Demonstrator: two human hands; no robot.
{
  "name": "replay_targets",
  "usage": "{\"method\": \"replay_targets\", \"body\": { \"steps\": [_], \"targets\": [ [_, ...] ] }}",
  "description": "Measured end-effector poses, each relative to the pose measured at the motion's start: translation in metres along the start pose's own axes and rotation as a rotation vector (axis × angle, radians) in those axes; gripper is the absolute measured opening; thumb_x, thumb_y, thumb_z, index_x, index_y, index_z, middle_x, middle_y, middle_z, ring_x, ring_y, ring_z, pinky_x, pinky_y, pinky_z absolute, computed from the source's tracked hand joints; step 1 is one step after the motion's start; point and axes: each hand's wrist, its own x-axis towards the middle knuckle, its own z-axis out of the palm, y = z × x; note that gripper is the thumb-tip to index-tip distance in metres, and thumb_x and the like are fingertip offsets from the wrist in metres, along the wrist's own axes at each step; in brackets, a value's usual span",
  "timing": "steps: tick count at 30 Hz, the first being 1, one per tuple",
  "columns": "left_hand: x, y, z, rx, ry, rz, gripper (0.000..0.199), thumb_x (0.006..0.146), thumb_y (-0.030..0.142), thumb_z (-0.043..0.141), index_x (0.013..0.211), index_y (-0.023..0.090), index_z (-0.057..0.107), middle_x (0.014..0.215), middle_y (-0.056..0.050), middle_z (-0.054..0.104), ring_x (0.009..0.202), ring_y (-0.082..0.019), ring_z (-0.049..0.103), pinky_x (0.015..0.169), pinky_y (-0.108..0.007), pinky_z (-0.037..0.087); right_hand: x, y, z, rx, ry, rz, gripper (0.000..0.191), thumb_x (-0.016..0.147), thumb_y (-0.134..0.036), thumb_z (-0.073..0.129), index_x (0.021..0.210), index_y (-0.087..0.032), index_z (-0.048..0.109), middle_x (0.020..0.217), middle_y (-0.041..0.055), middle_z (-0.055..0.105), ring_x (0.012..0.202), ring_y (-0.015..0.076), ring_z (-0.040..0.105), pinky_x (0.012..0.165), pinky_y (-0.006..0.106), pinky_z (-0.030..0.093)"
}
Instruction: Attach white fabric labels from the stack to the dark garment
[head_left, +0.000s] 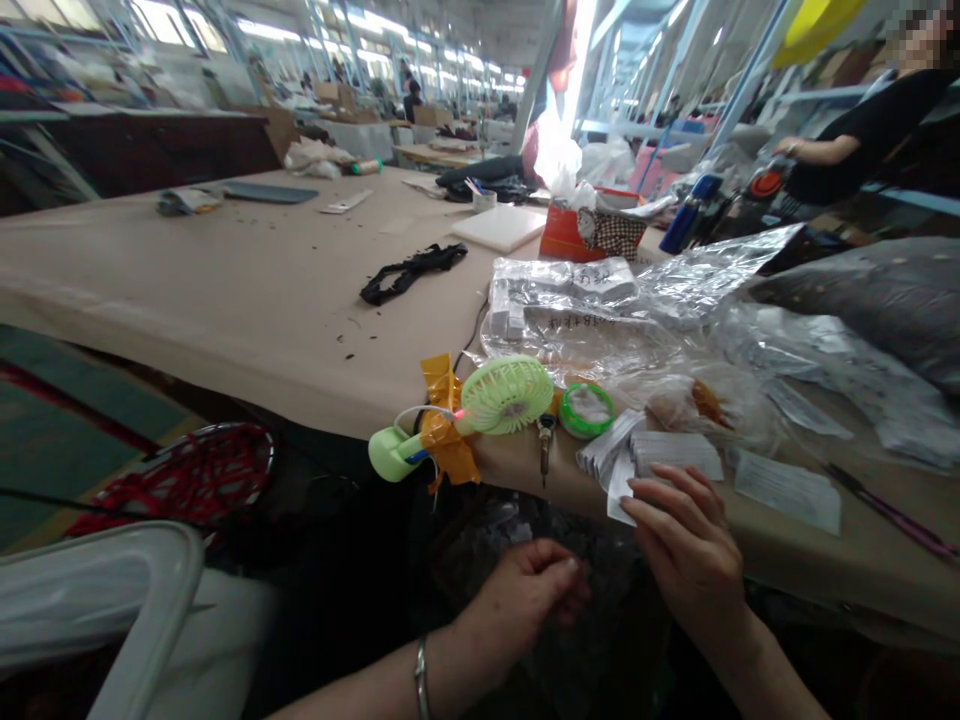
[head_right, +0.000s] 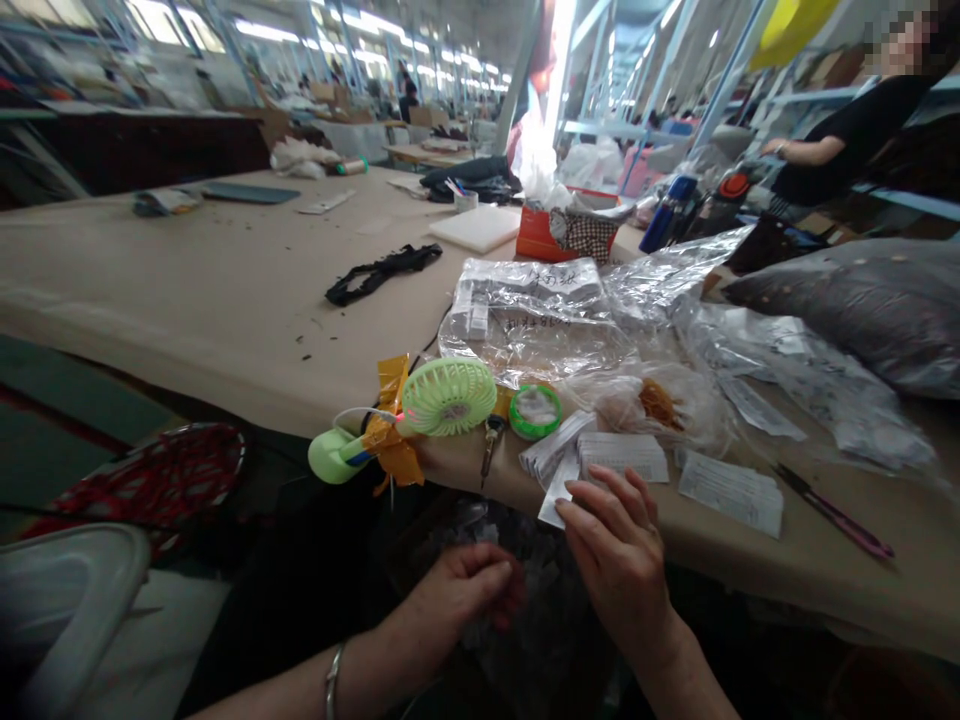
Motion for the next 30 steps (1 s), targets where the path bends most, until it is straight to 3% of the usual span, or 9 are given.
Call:
{"method": "replay_targets", "body": {
  "steps": [4,8,11,15,17,20,30],
  "targets": [
    [0.005,0.02,0.027,-0.442,-0.177,-0.078,0.034,0.079,0.043,0.065,0.092,0.011,0.063,0.081,-0.008,0.066,0.065,-0.014,0.061,0.067,-0.028,0.048,-0.013,-0.017,-0.009,0.106,-0.014,-0.05,0.02,0.084,-0.007,0.061,0.095,-0.022,0.068,0.099,0.0047,0.069,0.113,0.0234,0.055,0.101,0.048,0.04],
    [0.013,0.032,0.044,-0.592,-0.142,-0.051,0.026,0.071,0.029,0.075,0.083,0.008,0.065,0.073,-0.003,0.061,0.056,-0.006,0.053,0.053,-0.017,0.04,-0.025,-0.032,-0.013,0.145,-0.074,-0.124,0.019,0.085,-0.006,0.057,0.095,-0.019,0.067,0.096,0.0048,0.069,0.112,0.0218,0.055,0.103,0.045,0.038],
    [0.015,0.033,0.048,-0.531,-0.079,-0.065,0.02,0.071,0.023,0.073,0.081,0.008,0.063,0.069,-0.003,0.061,0.054,-0.007,0.054,0.051,-0.017,0.041,-0.025,-0.025,-0.016,0.108,-0.109,-0.107,0.023,0.087,-0.008,0.055,0.107,-0.017,0.063,0.102,0.0072,0.068,0.112,0.0225,0.055,0.101,0.042,0.042],
    [0.012,0.029,0.045,-0.351,-0.014,-0.16,0.017,0.086,0.025,0.057,0.089,0.009,0.061,0.066,-0.006,0.064,0.054,-0.013,0.06,0.054,-0.024,0.048,-0.018,0.001,-0.017,-0.178,-0.122,0.089,0.039,0.09,-0.026,0.054,0.126,-0.011,0.053,0.112,0.0145,0.063,0.114,0.0288,0.053,0.094,0.044,0.046],
    [0.011,0.027,0.043,-0.292,0.013,-0.192,0.016,0.089,0.024,0.052,0.091,0.01,0.06,0.066,-0.006,0.064,0.053,-0.013,0.061,0.053,-0.024,0.047,-0.016,0.011,-0.015,-0.34,-0.173,0.151,0.041,0.091,-0.031,0.052,0.126,-0.011,0.054,0.117,0.0155,0.062,0.113,0.0323,0.052,0.094,0.049,0.044],
    [0.011,0.025,0.041,-0.258,0.023,-0.209,0.015,0.089,0.022,0.051,0.092,0.009,0.059,0.065,-0.006,0.064,0.051,-0.013,0.06,0.052,-0.023,0.046,-0.018,0.016,-0.014,-0.443,-0.21,0.135,0.032,0.091,-0.025,0.051,0.12,-0.013,0.059,0.116,0.0124,0.065,0.109,0.0309,0.056,0.094,0.047,0.043],
    [0.012,0.027,0.041,-0.305,-0.038,-0.236,0.02,0.088,0.025,0.052,0.091,0.008,0.061,0.073,-0.01,0.065,0.053,-0.013,0.06,0.058,-0.027,0.049,-0.029,0.024,-0.021,-0.096,0.008,0.134,0.013,0.088,-0.016,0.057,0.095,-0.021,0.067,0.097,0.0056,0.071,0.099,0.0222,0.065,0.09,0.041,0.05]
  ]
}}
